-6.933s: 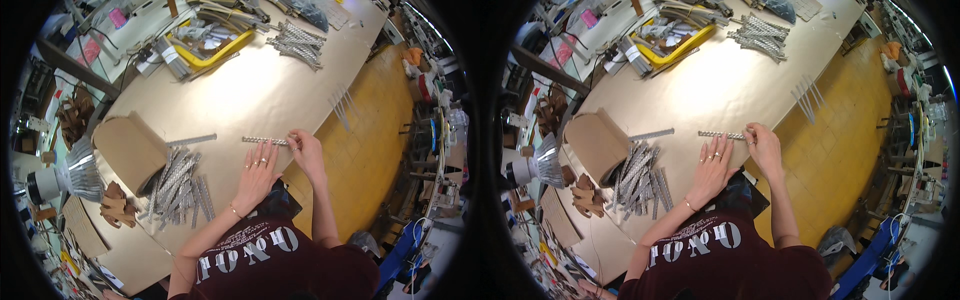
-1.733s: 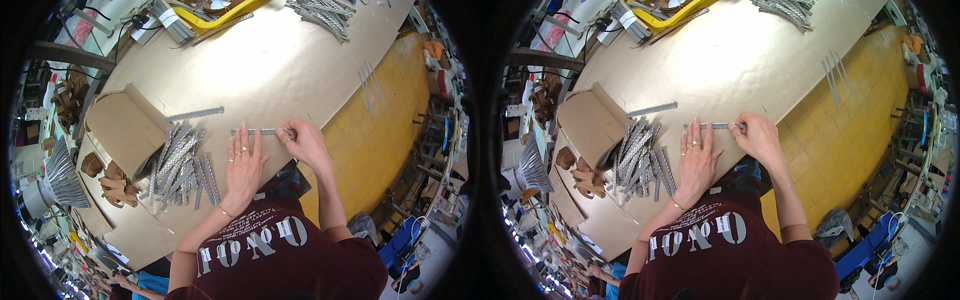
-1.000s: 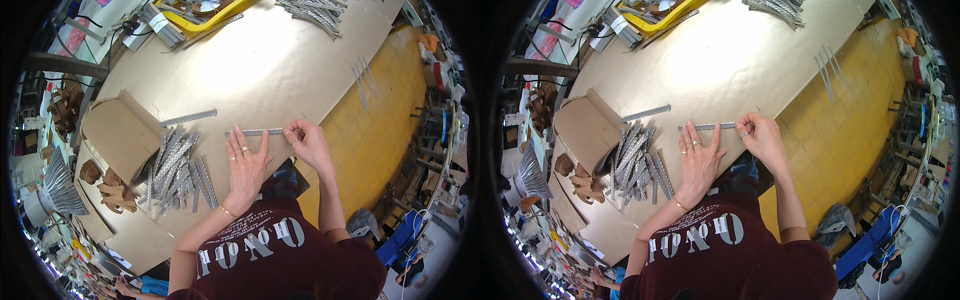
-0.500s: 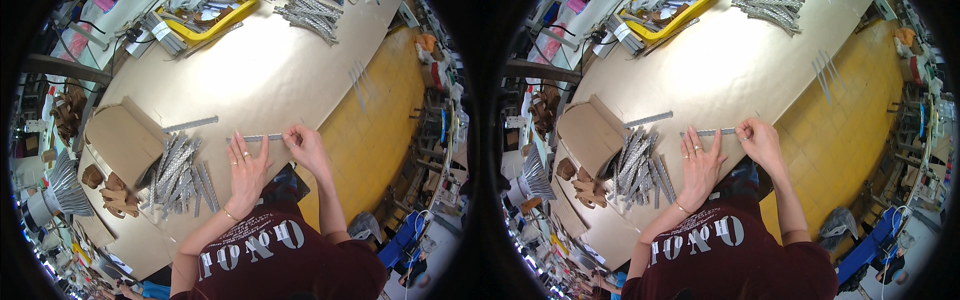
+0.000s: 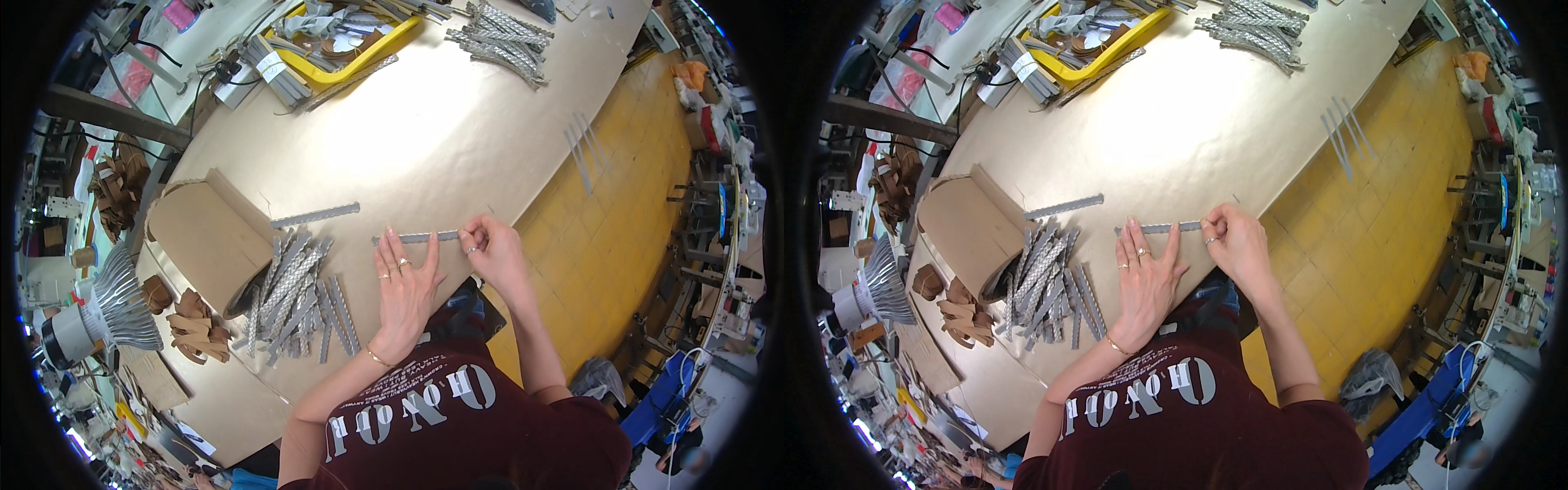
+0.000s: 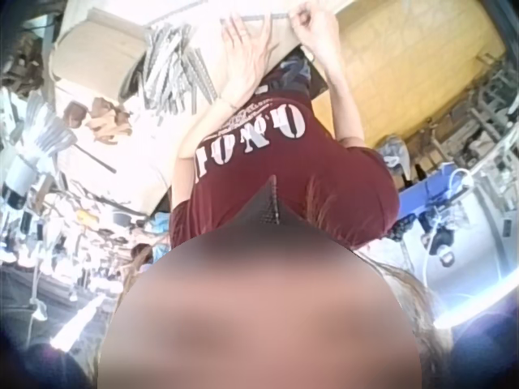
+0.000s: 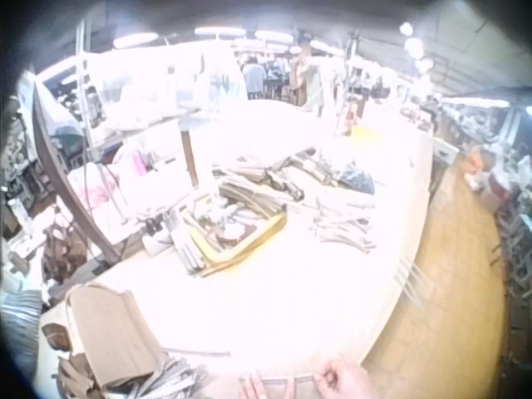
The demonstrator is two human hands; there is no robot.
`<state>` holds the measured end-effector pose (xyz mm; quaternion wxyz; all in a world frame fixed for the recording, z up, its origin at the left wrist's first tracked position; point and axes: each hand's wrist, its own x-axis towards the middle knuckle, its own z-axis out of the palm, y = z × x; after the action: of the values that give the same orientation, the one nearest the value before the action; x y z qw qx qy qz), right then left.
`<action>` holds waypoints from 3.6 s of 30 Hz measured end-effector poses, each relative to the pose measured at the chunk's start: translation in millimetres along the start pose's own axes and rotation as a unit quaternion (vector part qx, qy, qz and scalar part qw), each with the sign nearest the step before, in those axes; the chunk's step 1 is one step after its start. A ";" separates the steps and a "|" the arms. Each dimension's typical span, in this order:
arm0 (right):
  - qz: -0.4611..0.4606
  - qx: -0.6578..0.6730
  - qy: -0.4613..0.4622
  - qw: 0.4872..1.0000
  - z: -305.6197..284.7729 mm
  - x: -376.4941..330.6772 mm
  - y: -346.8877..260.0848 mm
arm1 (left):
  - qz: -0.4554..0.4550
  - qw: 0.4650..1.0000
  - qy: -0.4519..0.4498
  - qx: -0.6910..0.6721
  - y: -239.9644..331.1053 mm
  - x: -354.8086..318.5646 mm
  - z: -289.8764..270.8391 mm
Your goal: The person repeatedly picks up short braided cords from a pile on a workbench, briefly inspects each one, and places them into a separate pile. The person also handles a cardboard box and other items on the table.
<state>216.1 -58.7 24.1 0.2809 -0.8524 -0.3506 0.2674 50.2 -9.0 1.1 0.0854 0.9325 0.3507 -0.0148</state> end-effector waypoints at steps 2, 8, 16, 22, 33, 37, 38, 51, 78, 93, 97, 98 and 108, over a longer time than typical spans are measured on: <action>-0.061 -0.008 0.082 0.995 10.0 -9.1 2.2 | -0.001 1.000 0.007 -0.008 -1.2 -0.4 0.3; -0.241 -0.167 0.021 0.956 46.5 -46.6 16.4 | 0.003 1.000 -0.001 0.018 -2.3 -1.4 4.1; -0.211 -0.179 0.045 0.960 52.4 -52.5 25.9 | -0.020 0.998 -0.006 -0.063 -28.9 -8.5 -7.0; -0.215 -0.218 0.110 0.946 52.2 -52.5 19.5 | -0.042 0.997 0.032 -0.052 -53.9 -15.6 -7.7; -0.253 -0.143 0.063 0.955 34.0 -14.9 -14.2 | -0.030 0.986 0.102 -0.128 -39.1 -64.9 -6.6; -0.254 -0.163 0.018 0.953 26.5 -4.6 -29.4 | -0.031 0.983 0.128 -0.127 -37.7 -90.2 2.4; -0.237 -0.091 -0.005 0.967 27.5 -1.6 -36.0 | -0.049 0.981 0.138 -0.127 -39.7 -97.1 2.1; -0.448 -0.187 -0.129 0.865 105.7 67.5 -123.4 | -0.301 0.909 0.262 -0.123 -124.5 -117.9 -46.4; -0.588 -0.273 -0.328 0.687 72.2 -13.7 -151.5 | -0.343 0.883 0.290 -0.138 -169.8 -191.3 -23.8; -0.617 -0.314 -0.347 0.633 90.6 -2.1 -150.1 | -0.382 0.769 0.377 -0.346 -101.2 -135.0 5.7; -0.601 -0.294 -0.366 0.647 90.3 8.8 -133.1 | -0.397 0.865 0.275 -0.140 -99.1 -140.4 -1.0; -0.618 -0.248 -0.354 0.656 90.3 10.2 -126.7 | -0.379 0.880 0.269 -0.103 -103.7 -139.5 -3.7; -0.700 -0.200 -0.190 0.659 219.7 54.2 -129.7 | -0.026 0.974 0.221 -0.039 -102.5 -74.4 17.3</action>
<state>47.8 123.2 -57.2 0.1355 -0.3220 -0.9343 0.0715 -72.6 15.4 -24.7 0.0415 0.8990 0.3857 0.2032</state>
